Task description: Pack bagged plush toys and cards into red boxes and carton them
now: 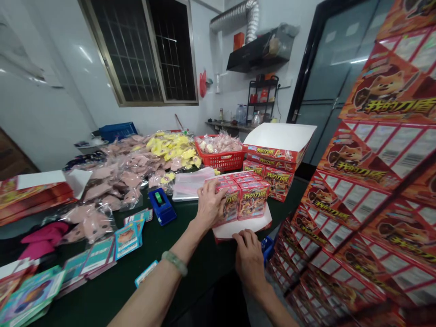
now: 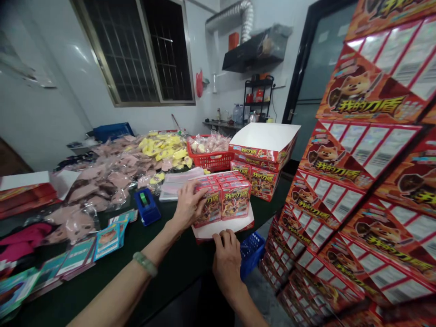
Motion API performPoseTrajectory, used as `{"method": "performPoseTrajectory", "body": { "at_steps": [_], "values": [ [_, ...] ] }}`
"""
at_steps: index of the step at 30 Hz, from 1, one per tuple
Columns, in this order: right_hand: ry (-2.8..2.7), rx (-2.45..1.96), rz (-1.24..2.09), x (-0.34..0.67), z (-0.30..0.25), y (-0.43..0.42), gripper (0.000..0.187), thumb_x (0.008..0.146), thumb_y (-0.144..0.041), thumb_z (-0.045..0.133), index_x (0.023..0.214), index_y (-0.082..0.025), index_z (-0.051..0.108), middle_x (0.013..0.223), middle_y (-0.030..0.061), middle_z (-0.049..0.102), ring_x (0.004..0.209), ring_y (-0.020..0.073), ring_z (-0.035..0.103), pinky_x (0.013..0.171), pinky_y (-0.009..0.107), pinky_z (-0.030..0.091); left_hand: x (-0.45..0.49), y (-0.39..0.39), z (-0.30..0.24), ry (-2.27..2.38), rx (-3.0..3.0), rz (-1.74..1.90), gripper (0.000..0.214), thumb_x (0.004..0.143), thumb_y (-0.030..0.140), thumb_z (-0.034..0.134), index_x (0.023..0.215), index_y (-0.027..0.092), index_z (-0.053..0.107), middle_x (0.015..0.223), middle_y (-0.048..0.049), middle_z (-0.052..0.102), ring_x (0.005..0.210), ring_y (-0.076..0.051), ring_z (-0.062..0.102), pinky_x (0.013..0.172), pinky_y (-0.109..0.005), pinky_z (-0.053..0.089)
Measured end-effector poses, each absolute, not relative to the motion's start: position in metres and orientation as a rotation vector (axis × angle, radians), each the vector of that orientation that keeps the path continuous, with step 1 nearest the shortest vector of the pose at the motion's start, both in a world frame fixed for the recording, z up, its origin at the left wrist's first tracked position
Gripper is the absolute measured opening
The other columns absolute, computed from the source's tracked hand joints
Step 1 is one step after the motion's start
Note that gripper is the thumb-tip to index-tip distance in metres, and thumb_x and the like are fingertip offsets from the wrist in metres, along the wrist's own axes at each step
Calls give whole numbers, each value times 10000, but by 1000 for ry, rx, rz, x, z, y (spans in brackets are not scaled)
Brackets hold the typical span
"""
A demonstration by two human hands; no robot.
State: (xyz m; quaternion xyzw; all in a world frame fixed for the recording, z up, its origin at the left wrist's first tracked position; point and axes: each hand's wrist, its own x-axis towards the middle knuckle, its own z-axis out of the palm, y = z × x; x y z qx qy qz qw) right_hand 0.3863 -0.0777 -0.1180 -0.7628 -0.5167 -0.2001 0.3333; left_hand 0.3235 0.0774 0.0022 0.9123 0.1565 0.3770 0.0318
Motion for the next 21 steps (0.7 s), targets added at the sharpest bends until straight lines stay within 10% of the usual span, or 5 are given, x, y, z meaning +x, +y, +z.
{"method": "performPoseTrajectory", "body": {
  "at_steps": [8,13,21],
  "values": [
    [-1269,-1670,-690,377,-76,-97,355,867,-267,485,1186,-117,530,1068,170,616,999,295,571,873,448,444,260,52,29,700,2852,1081,641,767,400,614,1347,226,405,1358,-144,432,1227,-311,377,891,-474,389],
    [-1499,-1414,-473,304,-35,-65,145,864,-301,545,824,-186,624,675,28,661,577,153,620,613,248,473,101,53,6,1452,2633,1176,242,854,333,511,1044,242,628,1054,-48,651,992,-170,570,879,-321,441],
    [-2050,-1067,515,102,-2,82,297,929,-214,339,1119,-135,553,838,49,679,746,130,648,683,214,485,-127,45,-63,2272,2212,931,224,823,265,518,960,184,675,1219,-160,588,1184,-409,467,865,-576,417]
  ]
}}
